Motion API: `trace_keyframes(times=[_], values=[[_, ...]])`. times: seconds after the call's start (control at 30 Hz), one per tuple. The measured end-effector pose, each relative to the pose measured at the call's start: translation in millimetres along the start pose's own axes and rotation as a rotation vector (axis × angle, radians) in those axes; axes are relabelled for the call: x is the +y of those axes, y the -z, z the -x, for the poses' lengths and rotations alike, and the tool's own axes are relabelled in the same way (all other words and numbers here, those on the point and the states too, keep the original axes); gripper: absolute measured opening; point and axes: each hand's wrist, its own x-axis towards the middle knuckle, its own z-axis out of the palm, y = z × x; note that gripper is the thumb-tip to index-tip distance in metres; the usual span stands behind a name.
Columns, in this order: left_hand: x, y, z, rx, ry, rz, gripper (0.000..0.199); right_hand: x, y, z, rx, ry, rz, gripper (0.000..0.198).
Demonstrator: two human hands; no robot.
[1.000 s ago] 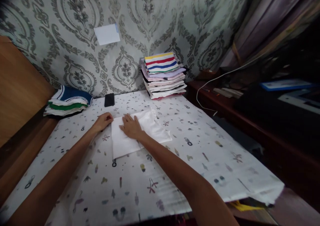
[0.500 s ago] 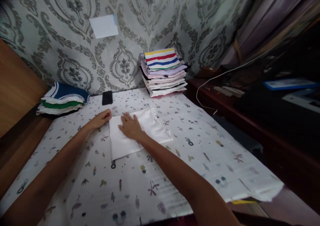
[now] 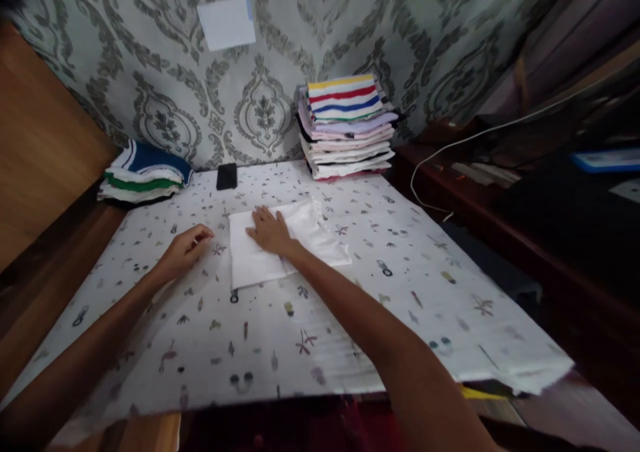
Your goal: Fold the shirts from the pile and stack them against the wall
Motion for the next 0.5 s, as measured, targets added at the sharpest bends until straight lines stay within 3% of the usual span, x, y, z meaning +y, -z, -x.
trace_keyframes(times=[0.1,0.2,0.33,0.5], values=[[33.9,-10.3,47.5,-0.144,-0.179,-0.074,0.026,-6.9,2.3,4.6,0.030,0.013,-0.025,0.058],[59.4,-27.0,80.9,-0.255,-0.328,-0.320,0.033,-20.7,-0.4,15.9,0.043,0.133,-0.049,0.058],[72.2,-45.4,95.6,-0.321,-0.304,-0.576,0.050,-36.0,-6.7,28.9,-0.029,0.183,-0.065,0.059],[75.3,-51.7,93.4,-0.347,-0.253,-0.663,0.059,-37.8,-7.8,30.6,-0.025,0.172,-0.062,0.057]])
